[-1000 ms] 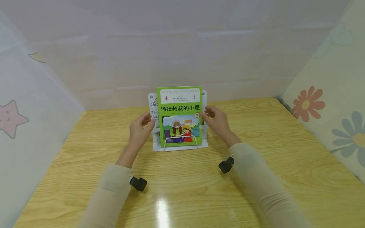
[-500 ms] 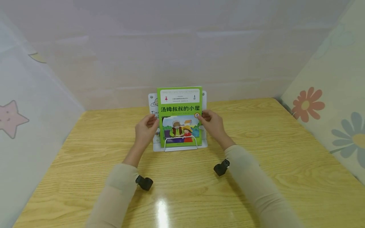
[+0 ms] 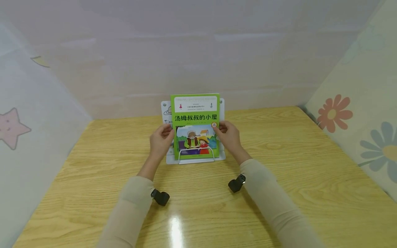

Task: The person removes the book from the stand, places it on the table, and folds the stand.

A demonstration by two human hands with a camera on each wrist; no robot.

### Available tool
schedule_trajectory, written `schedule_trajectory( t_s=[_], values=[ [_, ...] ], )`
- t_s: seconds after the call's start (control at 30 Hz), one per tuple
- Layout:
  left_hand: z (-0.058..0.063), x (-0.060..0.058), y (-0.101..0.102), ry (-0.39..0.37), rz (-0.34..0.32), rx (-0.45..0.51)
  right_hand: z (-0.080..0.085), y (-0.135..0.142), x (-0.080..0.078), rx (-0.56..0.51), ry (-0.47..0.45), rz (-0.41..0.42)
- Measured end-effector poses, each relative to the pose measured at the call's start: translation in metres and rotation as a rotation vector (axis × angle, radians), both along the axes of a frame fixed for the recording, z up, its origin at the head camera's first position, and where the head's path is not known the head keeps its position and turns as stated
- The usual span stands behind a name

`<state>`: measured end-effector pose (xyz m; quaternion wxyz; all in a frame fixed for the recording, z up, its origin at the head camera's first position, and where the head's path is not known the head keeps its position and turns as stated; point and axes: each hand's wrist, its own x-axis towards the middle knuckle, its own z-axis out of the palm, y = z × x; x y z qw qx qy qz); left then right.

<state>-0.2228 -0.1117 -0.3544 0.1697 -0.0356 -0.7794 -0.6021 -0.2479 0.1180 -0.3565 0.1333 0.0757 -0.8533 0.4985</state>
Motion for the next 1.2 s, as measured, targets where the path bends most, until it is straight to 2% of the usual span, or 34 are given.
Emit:
schedule_trajectory(
  t_s=[0.17,0.47,0.67,0.83,0.87,0.93,1.2],
  values=[
    [-0.002,-0.004,0.003,0.023,0.020,0.000,-0.001,-0.002,-0.002,-0.004,-0.013,-0.040],
    [-0.007,-0.008,0.008,-0.004,0.060,-0.031,0.000,-0.006,-0.001,0.045,-0.070,-0.097],
    [-0.009,-0.011,0.011,0.053,0.081,-0.025,0.004,-0.007,-0.001,0.025,-0.141,-0.116],
    [-0.007,-0.013,0.013,0.015,0.093,-0.066,0.007,-0.010,0.000,0.037,-0.149,-0.157],
    [-0.004,-0.012,0.013,-0.023,0.097,-0.087,0.008,-0.011,0.001,0.043,-0.149,-0.163],
    [-0.003,-0.012,0.014,-0.042,0.107,-0.106,0.009,-0.012,0.001,0.051,-0.151,-0.175],
    [0.000,-0.013,0.015,-0.057,0.136,-0.110,0.011,-0.012,-0.002,0.006,-0.181,-0.200]
  ],
)
